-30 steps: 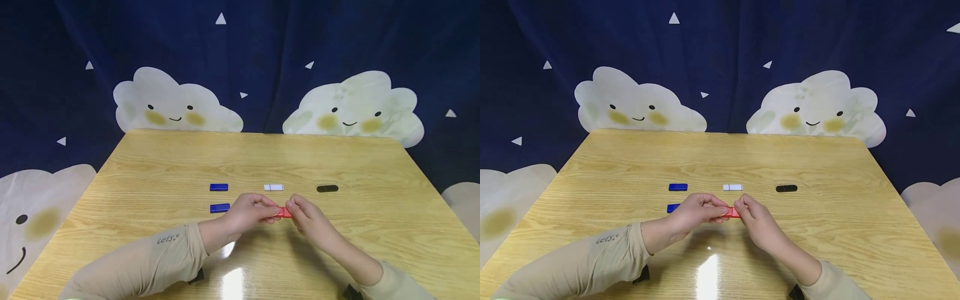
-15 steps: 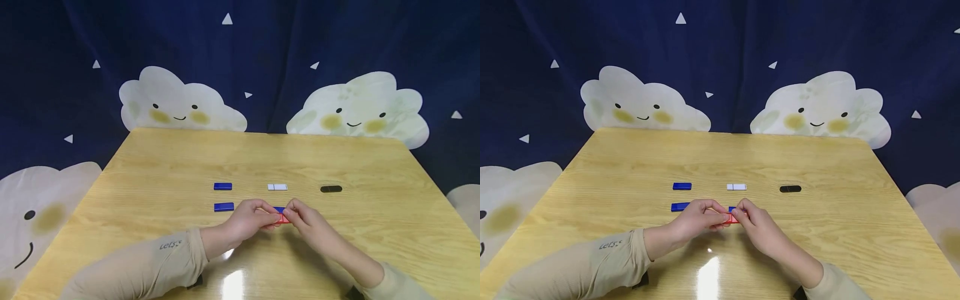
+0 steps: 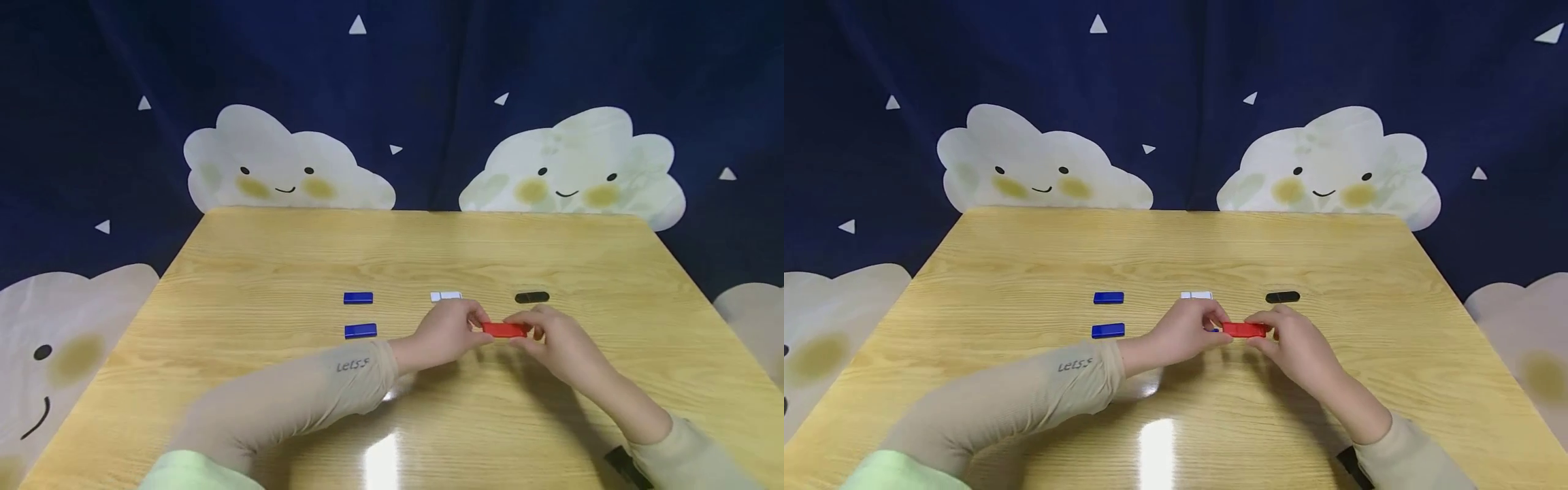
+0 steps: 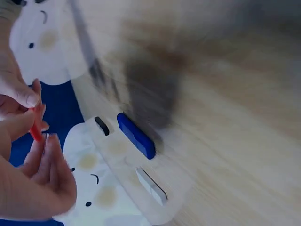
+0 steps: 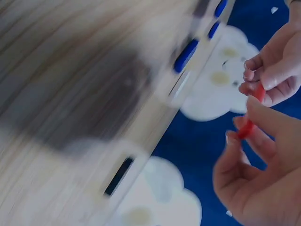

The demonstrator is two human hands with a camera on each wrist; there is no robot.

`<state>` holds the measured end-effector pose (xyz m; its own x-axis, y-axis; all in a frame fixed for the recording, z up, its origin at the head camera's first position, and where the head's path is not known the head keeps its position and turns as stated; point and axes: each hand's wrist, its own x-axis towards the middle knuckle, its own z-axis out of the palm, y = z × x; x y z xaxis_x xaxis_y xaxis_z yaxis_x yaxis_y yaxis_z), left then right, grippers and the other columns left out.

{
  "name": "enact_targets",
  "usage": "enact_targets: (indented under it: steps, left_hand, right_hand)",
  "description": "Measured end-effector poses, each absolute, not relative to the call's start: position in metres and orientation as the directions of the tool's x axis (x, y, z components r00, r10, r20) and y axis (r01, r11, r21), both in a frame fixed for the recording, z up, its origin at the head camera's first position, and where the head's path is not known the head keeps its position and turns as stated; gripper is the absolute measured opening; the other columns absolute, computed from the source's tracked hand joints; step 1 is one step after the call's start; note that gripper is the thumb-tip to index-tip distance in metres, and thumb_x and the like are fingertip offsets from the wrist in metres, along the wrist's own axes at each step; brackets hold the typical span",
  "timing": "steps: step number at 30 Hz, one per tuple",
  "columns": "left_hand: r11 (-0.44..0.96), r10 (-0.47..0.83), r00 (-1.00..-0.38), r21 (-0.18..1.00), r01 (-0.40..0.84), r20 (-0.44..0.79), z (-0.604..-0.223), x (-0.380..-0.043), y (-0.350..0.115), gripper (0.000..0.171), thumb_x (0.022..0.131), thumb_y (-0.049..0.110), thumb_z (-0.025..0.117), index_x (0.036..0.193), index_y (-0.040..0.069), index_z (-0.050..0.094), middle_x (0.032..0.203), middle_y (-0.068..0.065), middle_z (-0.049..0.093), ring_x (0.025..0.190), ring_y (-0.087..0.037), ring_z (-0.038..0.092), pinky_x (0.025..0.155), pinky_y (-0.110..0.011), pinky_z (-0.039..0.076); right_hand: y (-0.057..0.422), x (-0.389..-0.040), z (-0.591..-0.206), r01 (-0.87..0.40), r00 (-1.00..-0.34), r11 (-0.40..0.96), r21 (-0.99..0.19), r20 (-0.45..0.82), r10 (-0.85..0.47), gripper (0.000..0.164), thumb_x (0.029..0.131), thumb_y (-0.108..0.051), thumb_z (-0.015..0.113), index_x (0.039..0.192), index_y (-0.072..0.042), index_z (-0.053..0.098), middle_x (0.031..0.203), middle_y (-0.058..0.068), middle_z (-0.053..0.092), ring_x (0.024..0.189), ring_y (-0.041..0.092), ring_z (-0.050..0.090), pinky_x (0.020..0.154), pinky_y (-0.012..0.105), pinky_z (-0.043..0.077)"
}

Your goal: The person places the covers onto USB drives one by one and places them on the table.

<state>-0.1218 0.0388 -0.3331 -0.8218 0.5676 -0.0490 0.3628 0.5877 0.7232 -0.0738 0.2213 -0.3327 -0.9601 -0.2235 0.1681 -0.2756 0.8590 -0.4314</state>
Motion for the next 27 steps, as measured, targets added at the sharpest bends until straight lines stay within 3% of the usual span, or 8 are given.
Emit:
enact_targets:
  steps: [4, 8, 13, 21, 27]
  left_hand:
    - [0.741, 0.558, -0.829, 0.474, 0.475, -0.042, -0.34, -0.133, 0.064, 0.012, 0.08, 0.034, 0.073, 0.086, 0.024, 0.07, 0.081, 0.012, 0.065, 0.069, -0.001, 0.051, 0.06, -0.017, 0.036]
    - [0.796, 0.543, -0.838, 0.353, 0.491, -0.059, -0.352, -0.144, 0.086, 0.01, 0.081, 0.035, 0.071, 0.082, 0.025, 0.068, 0.073, 0.014, 0.061, 0.066, -0.003, 0.052, 0.059, -0.02, 0.037]
    - [0.825, 0.541, -0.84, 0.225, 0.519, -0.047, -0.364, -0.152, 0.105, 0.01, 0.084, 0.035, 0.067, 0.081, 0.025, 0.067, 0.076, 0.013, 0.065, 0.069, -0.005, 0.058, 0.059, -0.022, 0.04]
    - [0.863, 0.476, -0.875, 0.233, 0.448, -0.084, -0.385, -0.158, 0.114, 0.008, 0.081, 0.022, 0.066, 0.074, 0.022, 0.064, 0.074, 0.01, 0.065, 0.072, -0.007, 0.059, 0.061, -0.023, 0.042]
    - [0.885, 0.441, -0.89, 0.222, 0.409, -0.118, -0.391, -0.157, 0.113, 0.008, 0.082, 0.024, 0.065, 0.074, 0.022, 0.064, 0.074, 0.008, 0.064, 0.069, -0.01, 0.059, 0.055, -0.026, 0.042]
  right_hand:
    - [0.234, -0.085, -0.341, -0.201, -0.979, 0.878, -0.434, 0.075, -0.187, 0.019, 0.076, -0.006, 0.074, 0.093, -0.002, 0.068, 0.07, 0.002, 0.065, 0.058, 0.008, 0.048, 0.053, 0.022, 0.04]
    - [0.242, -0.099, -0.352, -0.173, -0.985, 0.9, -0.4, 0.045, -0.169, 0.016, 0.074, 0.002, 0.071, 0.089, 0.003, 0.066, 0.065, 0.004, 0.062, 0.057, 0.012, 0.049, 0.053, 0.027, 0.041]
    - [0.249, -0.117, -0.364, -0.188, -0.982, 0.937, -0.294, 0.049, -0.182, 0.013, 0.069, 0.008, 0.068, 0.081, 0.004, 0.066, 0.066, 0.008, 0.063, 0.058, 0.017, 0.052, 0.055, 0.034, 0.044]
    - [0.25, -0.128, -0.378, -0.165, -0.986, 0.961, -0.221, 0.003, -0.168, 0.014, 0.068, 0.008, 0.06, 0.078, 0.001, 0.066, 0.069, 0.011, 0.064, 0.061, 0.021, 0.055, 0.056, 0.036, 0.046]
    - [0.251, -0.132, -0.381, -0.117, -0.99, 0.98, -0.163, -0.055, -0.128, 0.012, 0.074, 0.005, 0.06, 0.077, -0.006, 0.066, 0.072, 0.012, 0.064, 0.062, 0.024, 0.056, 0.05, 0.038, 0.044]
